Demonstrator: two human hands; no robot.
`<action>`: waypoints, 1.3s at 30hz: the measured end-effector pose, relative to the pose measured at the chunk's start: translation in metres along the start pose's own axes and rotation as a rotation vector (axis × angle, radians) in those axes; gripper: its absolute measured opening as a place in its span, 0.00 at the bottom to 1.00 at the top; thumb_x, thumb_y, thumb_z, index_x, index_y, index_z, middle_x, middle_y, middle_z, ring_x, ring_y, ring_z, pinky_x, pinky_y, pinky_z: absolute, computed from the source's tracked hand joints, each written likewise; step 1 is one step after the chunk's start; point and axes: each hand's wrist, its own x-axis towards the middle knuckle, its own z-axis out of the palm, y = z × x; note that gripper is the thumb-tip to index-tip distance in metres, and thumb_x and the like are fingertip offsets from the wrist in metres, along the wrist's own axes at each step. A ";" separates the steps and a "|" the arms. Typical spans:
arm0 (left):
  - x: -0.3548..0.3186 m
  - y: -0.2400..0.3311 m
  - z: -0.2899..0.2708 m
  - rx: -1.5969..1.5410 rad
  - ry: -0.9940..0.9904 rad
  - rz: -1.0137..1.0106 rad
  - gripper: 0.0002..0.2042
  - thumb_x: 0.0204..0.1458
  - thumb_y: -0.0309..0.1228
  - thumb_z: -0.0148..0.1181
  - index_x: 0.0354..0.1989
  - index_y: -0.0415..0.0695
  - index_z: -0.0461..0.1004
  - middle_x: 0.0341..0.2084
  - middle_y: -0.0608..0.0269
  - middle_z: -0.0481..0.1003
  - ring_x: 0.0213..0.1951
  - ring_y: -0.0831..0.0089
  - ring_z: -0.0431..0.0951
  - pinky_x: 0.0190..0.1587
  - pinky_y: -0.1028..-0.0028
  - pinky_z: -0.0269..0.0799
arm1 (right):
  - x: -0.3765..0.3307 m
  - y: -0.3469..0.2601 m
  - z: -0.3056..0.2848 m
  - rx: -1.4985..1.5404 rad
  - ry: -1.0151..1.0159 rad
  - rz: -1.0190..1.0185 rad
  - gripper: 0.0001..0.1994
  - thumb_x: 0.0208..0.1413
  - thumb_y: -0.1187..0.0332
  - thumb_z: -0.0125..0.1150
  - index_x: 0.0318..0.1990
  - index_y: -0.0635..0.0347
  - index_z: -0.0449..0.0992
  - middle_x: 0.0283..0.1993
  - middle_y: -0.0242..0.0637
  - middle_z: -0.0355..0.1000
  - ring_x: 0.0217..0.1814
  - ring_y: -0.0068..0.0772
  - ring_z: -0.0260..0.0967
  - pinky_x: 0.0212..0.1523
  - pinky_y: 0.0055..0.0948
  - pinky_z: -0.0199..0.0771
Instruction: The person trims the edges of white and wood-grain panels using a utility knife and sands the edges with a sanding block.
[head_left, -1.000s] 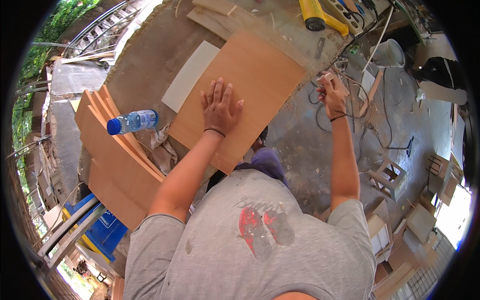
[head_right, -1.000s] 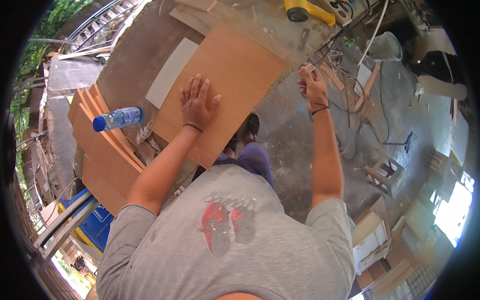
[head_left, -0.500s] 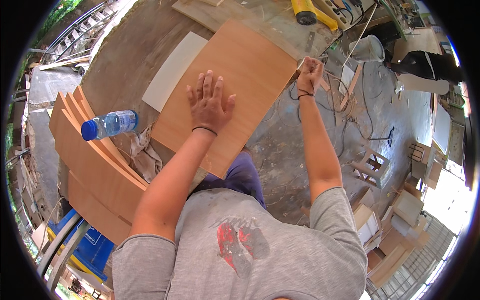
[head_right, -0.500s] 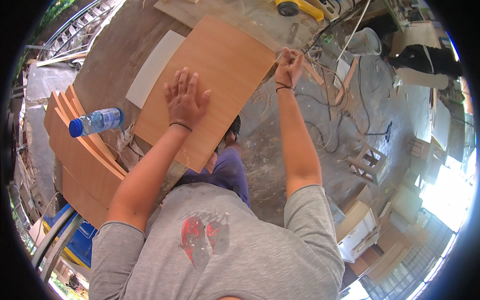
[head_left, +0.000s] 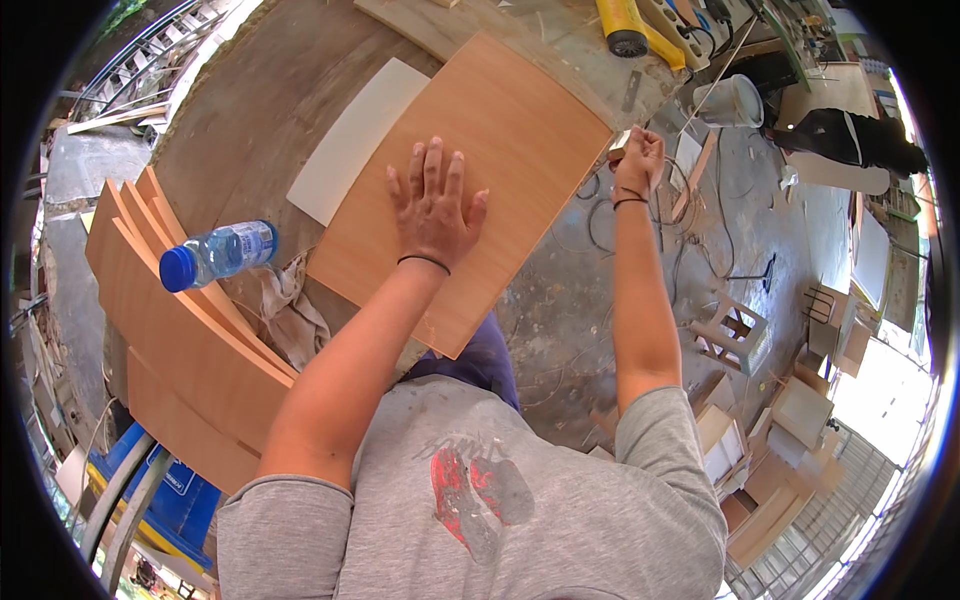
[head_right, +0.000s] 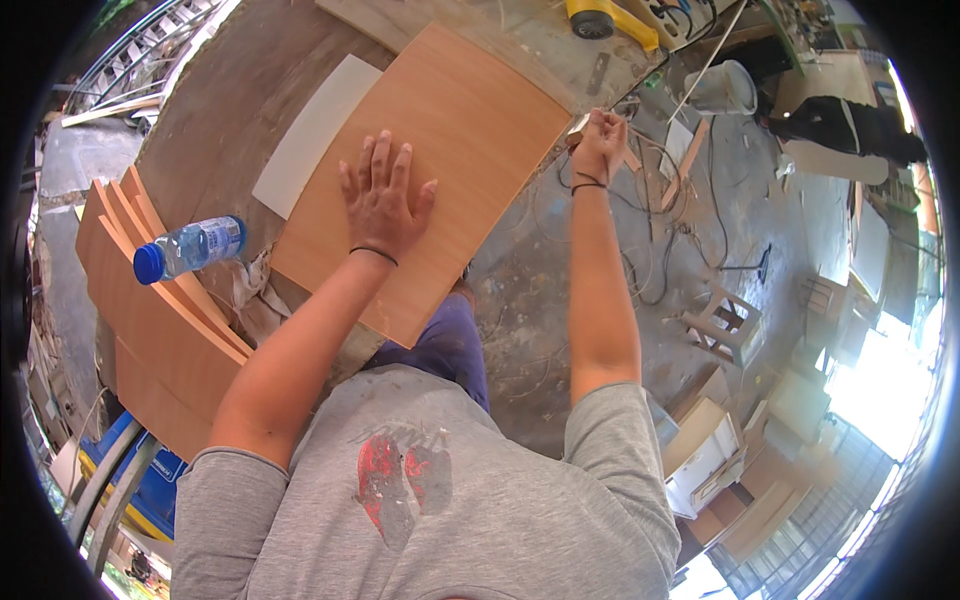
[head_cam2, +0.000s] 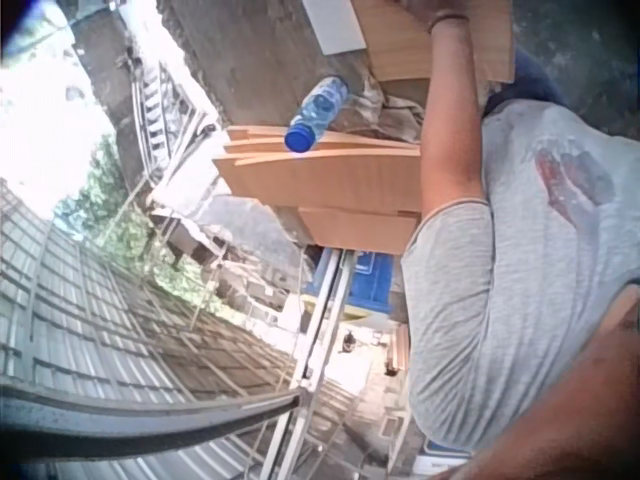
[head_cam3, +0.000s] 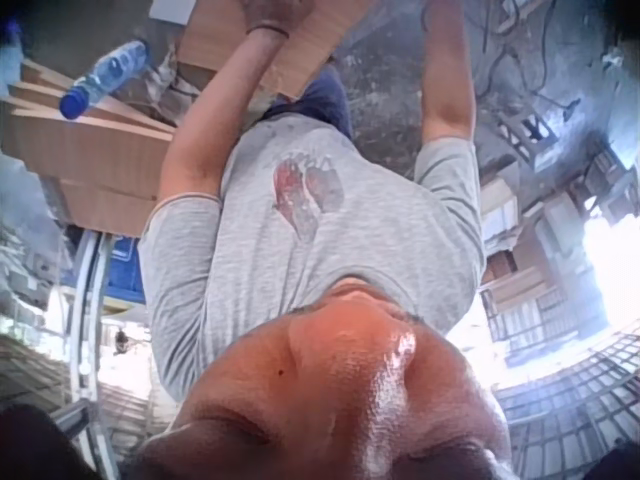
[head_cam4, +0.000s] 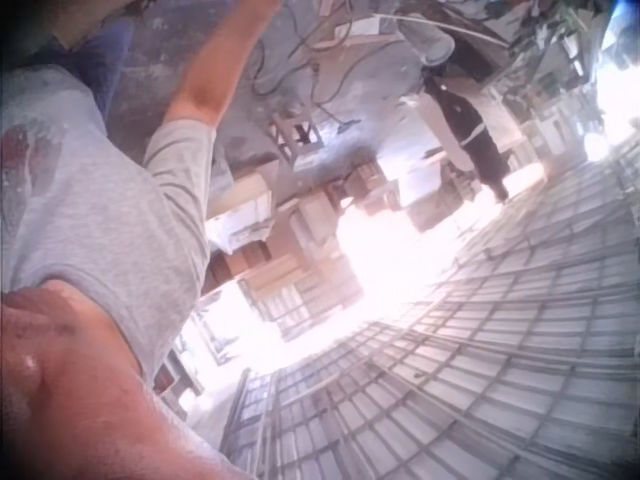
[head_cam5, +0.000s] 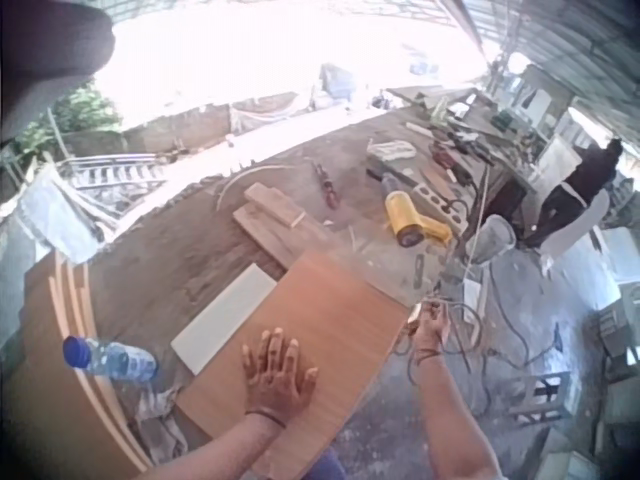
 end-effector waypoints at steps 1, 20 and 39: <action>0.001 0.000 0.000 -0.004 0.001 0.003 0.28 0.56 0.49 0.49 0.61 0.48 0.64 0.67 0.57 0.54 0.70 0.58 0.48 0.68 0.44 0.36 | -0.006 -0.014 -0.003 0.119 -0.063 0.204 0.11 0.61 0.61 0.58 0.43 0.56 0.67 0.26 0.32 0.71 0.28 0.25 0.71 0.27 0.20 0.69; 0.002 0.004 -0.001 -0.028 -0.014 0.000 0.27 0.56 0.50 0.49 0.61 0.49 0.64 0.67 0.56 0.54 0.70 0.58 0.48 0.68 0.44 0.36 | 0.004 0.009 -0.008 0.072 -0.214 0.024 0.15 0.62 0.64 0.55 0.53 0.59 0.67 0.31 0.32 0.70 0.28 0.22 0.70 0.24 0.22 0.70; 0.003 0.009 -0.010 -0.059 -0.077 0.136 0.36 0.43 0.64 0.58 0.61 0.61 0.69 0.68 0.65 0.55 0.71 0.66 0.49 0.68 0.45 0.34 | -0.015 0.028 0.005 -0.321 0.033 -0.374 0.21 0.61 0.62 0.56 0.60 0.59 0.67 0.26 0.36 0.71 0.29 0.25 0.67 0.33 0.27 0.68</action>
